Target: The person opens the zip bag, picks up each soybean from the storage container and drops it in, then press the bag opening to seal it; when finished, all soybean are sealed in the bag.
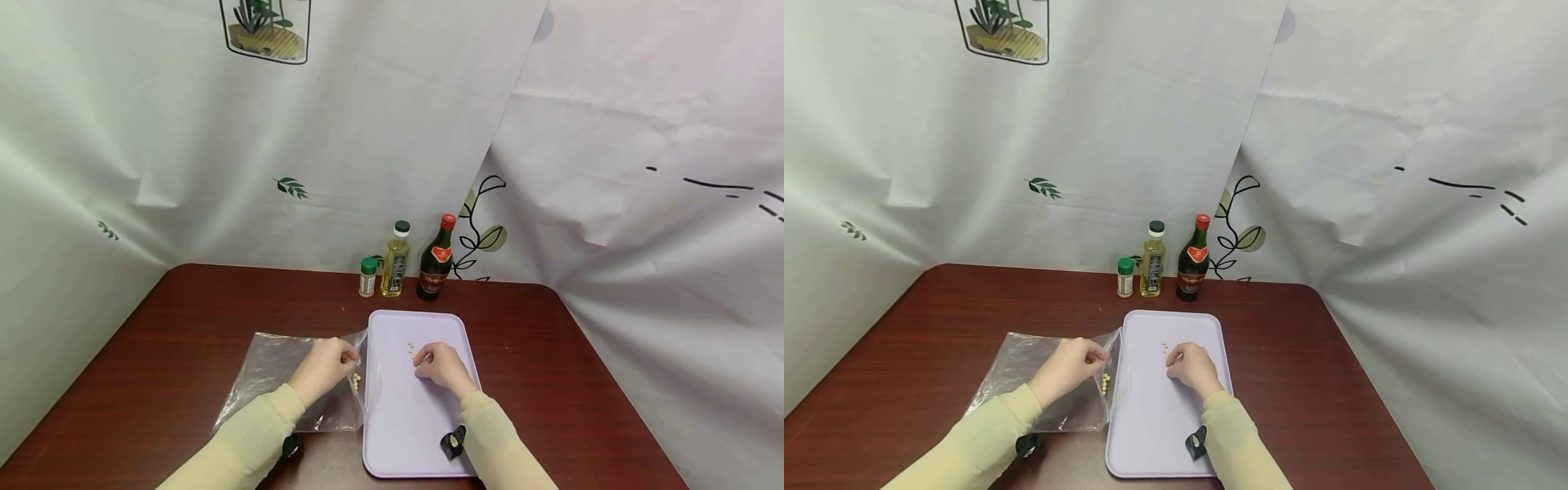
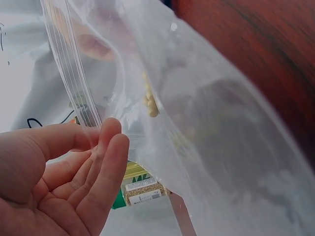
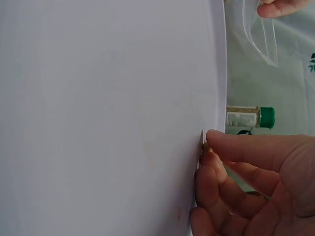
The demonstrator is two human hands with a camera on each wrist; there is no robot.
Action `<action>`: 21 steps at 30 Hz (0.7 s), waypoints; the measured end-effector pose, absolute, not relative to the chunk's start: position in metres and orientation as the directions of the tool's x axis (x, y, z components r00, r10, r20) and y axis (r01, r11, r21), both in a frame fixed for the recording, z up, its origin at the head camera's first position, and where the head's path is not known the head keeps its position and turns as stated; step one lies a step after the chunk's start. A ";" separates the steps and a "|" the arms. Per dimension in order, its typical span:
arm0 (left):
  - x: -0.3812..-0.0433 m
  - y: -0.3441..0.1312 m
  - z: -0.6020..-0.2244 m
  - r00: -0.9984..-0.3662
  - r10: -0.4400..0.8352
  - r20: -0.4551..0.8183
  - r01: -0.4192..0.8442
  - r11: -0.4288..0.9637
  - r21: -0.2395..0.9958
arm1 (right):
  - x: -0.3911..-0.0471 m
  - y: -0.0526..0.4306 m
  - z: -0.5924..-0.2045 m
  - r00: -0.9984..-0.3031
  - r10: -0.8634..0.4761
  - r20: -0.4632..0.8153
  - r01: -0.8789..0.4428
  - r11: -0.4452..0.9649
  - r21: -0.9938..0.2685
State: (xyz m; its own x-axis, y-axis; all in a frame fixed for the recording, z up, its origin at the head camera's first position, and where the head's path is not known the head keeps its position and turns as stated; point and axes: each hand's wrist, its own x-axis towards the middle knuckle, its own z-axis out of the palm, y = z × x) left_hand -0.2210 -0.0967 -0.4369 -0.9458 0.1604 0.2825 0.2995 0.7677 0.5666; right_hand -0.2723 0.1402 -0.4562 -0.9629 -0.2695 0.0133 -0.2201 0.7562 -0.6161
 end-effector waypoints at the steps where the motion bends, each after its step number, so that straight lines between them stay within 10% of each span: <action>1: -0.221 -0.097 -0.437 -0.946 0.160 0.282 0.299 0.769 0.566 | -0.273 0.140 -0.456 -0.961 -0.278 0.011 -0.226 0.758 -0.612; 21: -0.221 -0.097 -0.439 -0.953 0.149 0.262 0.279 0.764 0.581 | -0.273 0.137 -0.457 -0.948 -0.318 0.006 -0.269 0.792 -0.549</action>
